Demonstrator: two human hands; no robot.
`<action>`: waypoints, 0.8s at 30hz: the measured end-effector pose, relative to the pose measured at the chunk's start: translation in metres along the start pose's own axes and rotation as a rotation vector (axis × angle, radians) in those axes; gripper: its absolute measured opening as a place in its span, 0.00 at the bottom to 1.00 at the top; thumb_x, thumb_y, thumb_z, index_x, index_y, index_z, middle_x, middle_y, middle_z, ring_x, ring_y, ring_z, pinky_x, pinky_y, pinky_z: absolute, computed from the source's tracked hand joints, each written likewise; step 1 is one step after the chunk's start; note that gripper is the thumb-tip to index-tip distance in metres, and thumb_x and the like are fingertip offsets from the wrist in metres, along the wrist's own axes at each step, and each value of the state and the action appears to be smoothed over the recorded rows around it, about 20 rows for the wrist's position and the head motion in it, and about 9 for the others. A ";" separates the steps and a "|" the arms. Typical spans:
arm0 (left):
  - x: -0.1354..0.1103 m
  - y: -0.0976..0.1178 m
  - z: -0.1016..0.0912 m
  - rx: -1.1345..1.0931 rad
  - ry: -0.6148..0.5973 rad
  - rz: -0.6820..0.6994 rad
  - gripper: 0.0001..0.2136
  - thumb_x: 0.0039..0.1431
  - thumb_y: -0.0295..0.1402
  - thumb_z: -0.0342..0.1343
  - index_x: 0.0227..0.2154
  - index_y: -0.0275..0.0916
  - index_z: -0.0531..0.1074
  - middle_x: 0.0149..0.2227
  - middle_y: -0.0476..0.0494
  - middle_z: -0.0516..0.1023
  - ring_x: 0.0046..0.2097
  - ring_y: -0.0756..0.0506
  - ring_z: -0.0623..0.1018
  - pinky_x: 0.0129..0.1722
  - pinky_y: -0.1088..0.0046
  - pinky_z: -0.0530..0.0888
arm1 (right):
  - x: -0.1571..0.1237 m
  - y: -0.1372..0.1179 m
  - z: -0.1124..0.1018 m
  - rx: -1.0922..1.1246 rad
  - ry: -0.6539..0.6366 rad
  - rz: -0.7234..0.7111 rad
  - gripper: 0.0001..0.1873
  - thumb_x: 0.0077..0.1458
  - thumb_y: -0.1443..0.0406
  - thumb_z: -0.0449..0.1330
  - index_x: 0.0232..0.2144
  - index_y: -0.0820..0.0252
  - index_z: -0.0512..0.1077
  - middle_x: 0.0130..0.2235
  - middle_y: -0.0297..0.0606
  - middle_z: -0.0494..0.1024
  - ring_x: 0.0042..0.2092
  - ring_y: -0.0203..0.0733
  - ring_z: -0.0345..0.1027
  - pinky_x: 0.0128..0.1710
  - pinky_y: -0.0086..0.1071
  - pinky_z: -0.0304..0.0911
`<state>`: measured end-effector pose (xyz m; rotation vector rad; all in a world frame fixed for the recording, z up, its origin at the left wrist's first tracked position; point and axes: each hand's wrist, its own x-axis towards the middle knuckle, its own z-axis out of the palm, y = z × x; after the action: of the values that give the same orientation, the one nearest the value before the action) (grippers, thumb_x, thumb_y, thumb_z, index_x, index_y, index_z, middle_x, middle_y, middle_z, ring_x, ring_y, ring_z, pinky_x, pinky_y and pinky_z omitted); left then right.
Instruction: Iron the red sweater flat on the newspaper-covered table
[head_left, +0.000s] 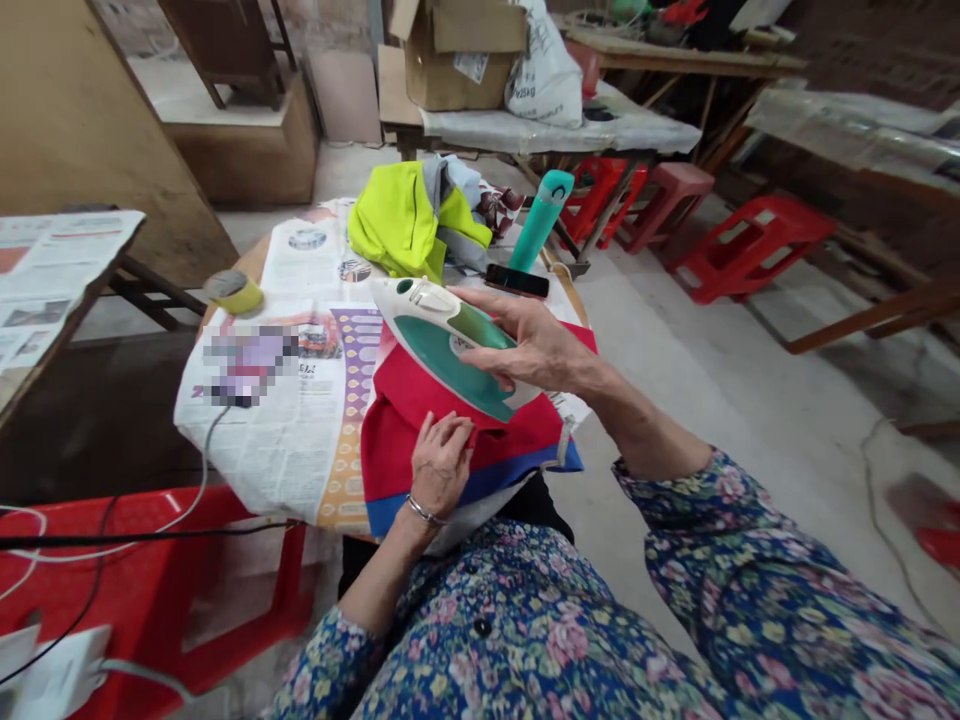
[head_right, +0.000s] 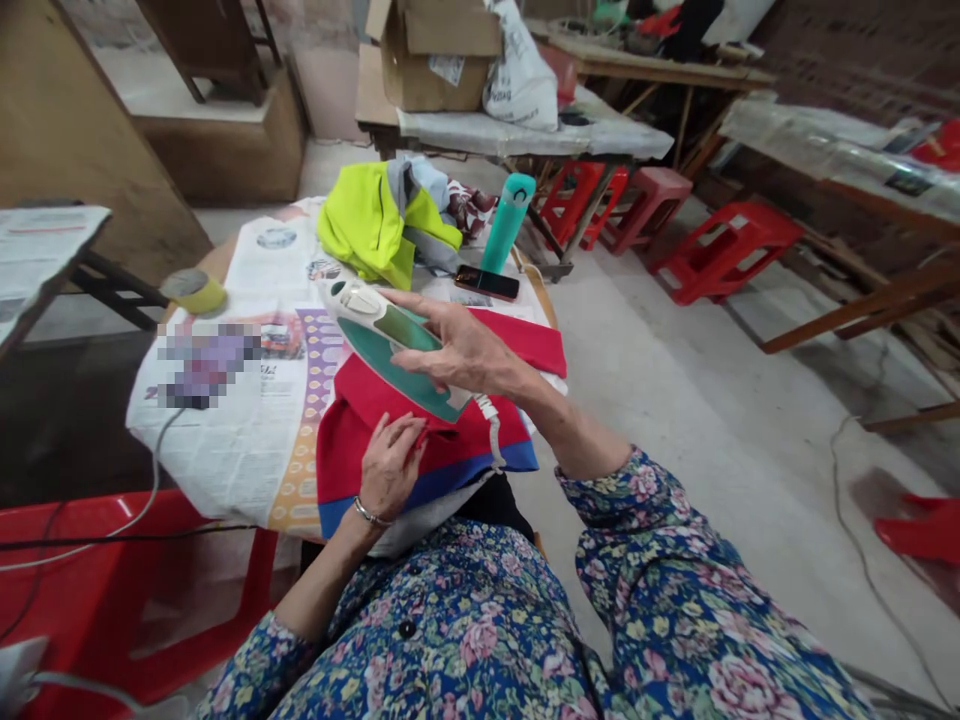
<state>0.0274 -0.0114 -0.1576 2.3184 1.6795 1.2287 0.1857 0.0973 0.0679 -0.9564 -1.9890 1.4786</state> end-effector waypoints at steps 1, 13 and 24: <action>-0.003 0.001 0.005 -0.023 -0.050 0.030 0.14 0.73 0.29 0.57 0.54 0.48 0.83 0.52 0.41 0.88 0.58 0.40 0.85 0.70 0.49 0.76 | -0.002 -0.001 -0.002 -0.019 0.004 -0.007 0.46 0.62 0.65 0.69 0.79 0.52 0.64 0.31 0.27 0.75 0.25 0.34 0.68 0.22 0.23 0.64; -0.054 -0.003 -0.010 0.038 -0.130 0.331 0.21 0.72 0.27 0.59 0.65 0.39 0.77 0.57 0.33 0.87 0.65 0.37 0.83 0.63 0.57 0.85 | 0.002 0.047 0.014 -0.101 -0.329 0.044 0.42 0.59 0.70 0.68 0.75 0.54 0.71 0.36 0.30 0.79 0.23 0.31 0.65 0.19 0.25 0.67; -0.054 0.006 -0.014 -0.027 -0.095 0.263 0.18 0.71 0.26 0.59 0.61 0.41 0.80 0.52 0.37 0.89 0.58 0.38 0.86 0.59 0.57 0.87 | 0.086 0.065 0.032 -0.073 -0.096 0.119 0.33 0.66 0.69 0.64 0.72 0.61 0.70 0.28 0.26 0.73 0.24 0.34 0.66 0.25 0.24 0.66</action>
<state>0.0177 -0.0633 -0.1767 2.5995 1.3546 1.1467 0.1238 0.1549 -0.0059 -1.0693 -2.0996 1.5506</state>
